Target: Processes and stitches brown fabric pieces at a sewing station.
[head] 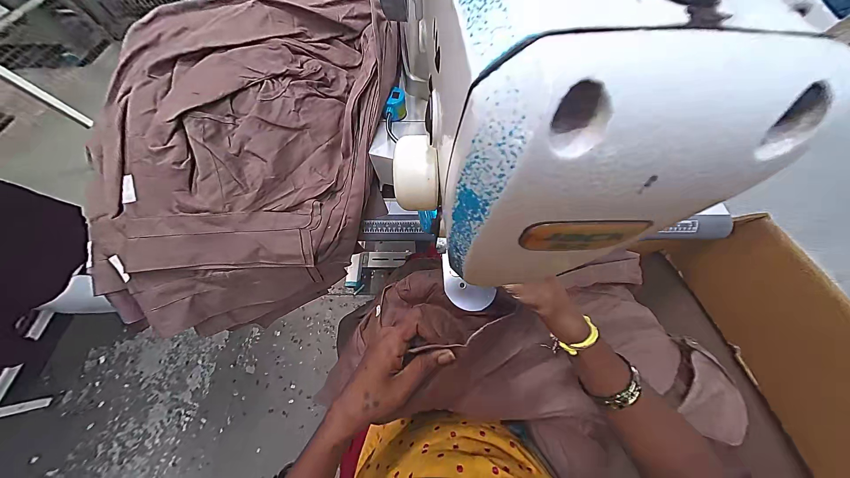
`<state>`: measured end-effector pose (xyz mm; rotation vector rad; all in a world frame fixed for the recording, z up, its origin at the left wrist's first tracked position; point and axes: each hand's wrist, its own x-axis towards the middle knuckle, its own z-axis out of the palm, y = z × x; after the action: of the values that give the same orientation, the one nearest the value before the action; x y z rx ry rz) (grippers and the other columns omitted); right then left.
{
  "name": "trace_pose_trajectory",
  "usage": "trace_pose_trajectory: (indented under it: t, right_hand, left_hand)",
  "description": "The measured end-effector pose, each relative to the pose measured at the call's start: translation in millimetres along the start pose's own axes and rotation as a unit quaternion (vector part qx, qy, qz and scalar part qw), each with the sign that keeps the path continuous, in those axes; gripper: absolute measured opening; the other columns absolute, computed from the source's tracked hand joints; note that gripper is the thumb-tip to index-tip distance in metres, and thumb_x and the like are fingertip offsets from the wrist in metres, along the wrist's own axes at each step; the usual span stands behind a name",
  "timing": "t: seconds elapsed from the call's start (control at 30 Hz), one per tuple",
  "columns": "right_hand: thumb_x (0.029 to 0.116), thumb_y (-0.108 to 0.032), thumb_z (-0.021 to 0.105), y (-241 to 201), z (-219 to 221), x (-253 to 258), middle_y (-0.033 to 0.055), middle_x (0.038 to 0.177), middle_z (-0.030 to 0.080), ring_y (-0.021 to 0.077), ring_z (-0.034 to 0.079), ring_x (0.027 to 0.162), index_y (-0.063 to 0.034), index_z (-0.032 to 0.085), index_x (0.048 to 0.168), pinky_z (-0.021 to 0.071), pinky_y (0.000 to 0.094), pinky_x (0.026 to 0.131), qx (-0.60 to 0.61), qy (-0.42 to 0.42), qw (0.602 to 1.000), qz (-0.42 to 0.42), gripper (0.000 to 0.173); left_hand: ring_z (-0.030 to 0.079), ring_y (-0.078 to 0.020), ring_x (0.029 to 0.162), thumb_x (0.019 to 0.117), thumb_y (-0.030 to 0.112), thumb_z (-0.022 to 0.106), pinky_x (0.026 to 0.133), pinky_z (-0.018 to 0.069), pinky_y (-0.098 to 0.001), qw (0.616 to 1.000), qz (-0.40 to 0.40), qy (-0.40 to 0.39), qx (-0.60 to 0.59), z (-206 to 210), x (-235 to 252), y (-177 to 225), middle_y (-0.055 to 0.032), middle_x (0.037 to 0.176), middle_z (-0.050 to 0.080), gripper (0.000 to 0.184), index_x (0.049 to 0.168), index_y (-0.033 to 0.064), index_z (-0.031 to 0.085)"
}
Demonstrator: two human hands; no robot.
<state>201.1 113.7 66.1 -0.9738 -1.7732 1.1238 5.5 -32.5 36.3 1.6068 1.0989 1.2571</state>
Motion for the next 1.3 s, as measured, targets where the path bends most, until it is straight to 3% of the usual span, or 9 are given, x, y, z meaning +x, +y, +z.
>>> trace_pose_trajectory:
  t: [0.1, 0.23, 0.33, 0.5, 0.73, 0.83, 0.9, 1.1, 1.3]
  right_hand:
    - [0.0743, -0.020, 0.086, 1, 4, -2, -0.0117, 0.078, 0.059, -0.0116, 0.053, 0.070, -0.0052, 0.061, 0.096, 0.0473, 0.0089, 0.069, -0.003, 0.011, 1.000, 0.014, 0.037]
    - [0.0842, -0.024, 0.081, -9, -32, -1, -0.0053, 0.101, 0.066, -0.0083, 0.062, 0.092, 0.0010, 0.054, 0.127, 0.0527, 0.0135, 0.086, -0.008, -0.158, 0.983, 0.097, 0.056]
    - [0.0912, -0.043, 0.073, 2, -44, -7, -0.0126, 0.077, 0.059, -0.0085, 0.051, 0.070, -0.0098, 0.067, 0.095, 0.0430, 0.0152, 0.066, -0.071, -0.228, 0.967, 0.088, 0.034]
    - [0.0982, -0.024, 0.067, -15, -46, 3, -0.0124, 0.065, 0.051, -0.0067, 0.044, 0.059, -0.0116, 0.067, 0.080, 0.0386, 0.0165, 0.059, -0.139, -0.117, 0.980, 0.081, 0.022]
    - [0.0982, -0.030, 0.068, -16, -52, 13, -0.0067, 0.071, 0.058, 0.0001, 0.050, 0.065, -0.0106, 0.072, 0.087, 0.0430, 0.0244, 0.064, -0.212, -0.126, 0.966, 0.080, 0.023]
    - [0.0961, -0.018, 0.068, 4, -74, 16, 0.0132, 0.089, 0.072, 0.0282, 0.069, 0.082, -0.0035, 0.077, 0.095, 0.0549, 0.0524, 0.073, -0.314, 0.012, 0.949, -0.018, 0.017]
    - [0.0975, -0.012, 0.066, 20, -88, 24, 0.0234, 0.100, 0.070, 0.0429, 0.069, 0.094, 0.0005, 0.075, 0.104, 0.0535, 0.0612, 0.078, -0.392, 0.101, 0.913, -0.055, 0.017]
    - [0.0929, -0.010, 0.071, 51, -82, 38, 0.0263, 0.104, 0.066, 0.0458, 0.066, 0.097, 0.0035, 0.073, 0.112, 0.0537, 0.0565, 0.076, -0.494, 0.077, 0.854, -0.146, 0.023]
    - [0.0969, -0.010, 0.066, 56, -83, 32, 0.0281, 0.107, 0.065, 0.0489, 0.065, 0.101, 0.0029, 0.071, 0.111, 0.0534, 0.0603, 0.079, -0.451, 0.083, 0.882, -0.109, 0.020]
  left_hand:
    - [0.053, 0.0082, 0.070, 0.1023, 0.033, 0.061, 0.066, 0.0450, -0.0086, 0.999, 0.018, 0.008, 0.035, 3, 5, 3, 0.0059, 0.078, 0.057, 0.024, 0.100, 0.0107, 0.054]
    - [0.061, 0.0064, 0.075, 0.1020, 0.032, 0.062, 0.069, 0.0523, -0.0125, 0.995, -0.007, 0.074, 0.065, 1, 25, 7, 0.0066, 0.086, 0.066, 0.024, 0.102, 0.0082, 0.058]
    - [0.064, 0.0012, 0.078, 0.0998, 0.023, 0.063, 0.072, 0.0540, -0.0178, 0.987, -0.096, 0.125, 0.037, -1, 39, 11, 0.0059, 0.088, 0.066, 0.016, 0.103, 0.0082, 0.059]
    - [0.064, -0.0003, 0.081, 0.0975, 0.016, 0.063, 0.076, 0.0541, -0.0200, 0.975, -0.158, 0.155, 0.013, 3, 65, 11, 0.0045, 0.087, 0.067, 0.009, 0.102, 0.0086, 0.060]
    - [0.064, -0.0003, 0.084, 0.0969, 0.012, 0.062, 0.078, 0.0541, -0.0191, 0.975, -0.159, 0.155, 0.011, 5, 70, 10, 0.0026, 0.090, 0.066, 0.010, 0.103, 0.0055, 0.059]
    - [0.065, 0.0001, 0.086, 0.0974, 0.010, 0.061, 0.079, 0.0546, -0.0172, 0.976, -0.158, 0.147, -0.022, 6, 70, 8, 0.0015, 0.093, 0.066, 0.013, 0.107, 0.0029, 0.057]
    - [0.065, 0.0005, 0.086, 0.0981, 0.009, 0.060, 0.079, 0.0546, -0.0171, 0.976, -0.163, 0.142, -0.038, 7, 70, 8, 0.0023, 0.092, 0.065, 0.011, 0.107, 0.0038, 0.056]
    - [0.065, 0.0009, 0.087, 0.0984, 0.011, 0.059, 0.080, 0.0544, -0.0162, 0.976, -0.165, 0.142, -0.020, 6, 72, 8, 0.0025, 0.095, 0.066, 0.016, 0.112, 0.0021, 0.057]
    - [0.063, 0.0032, 0.095, 0.0973, 0.013, 0.059, 0.087, 0.0523, -0.0156, 0.976, -0.159, 0.149, 0.011, 8, 69, 6, 0.0000, 0.101, 0.066, 0.024, 0.116, -0.0018, 0.058]
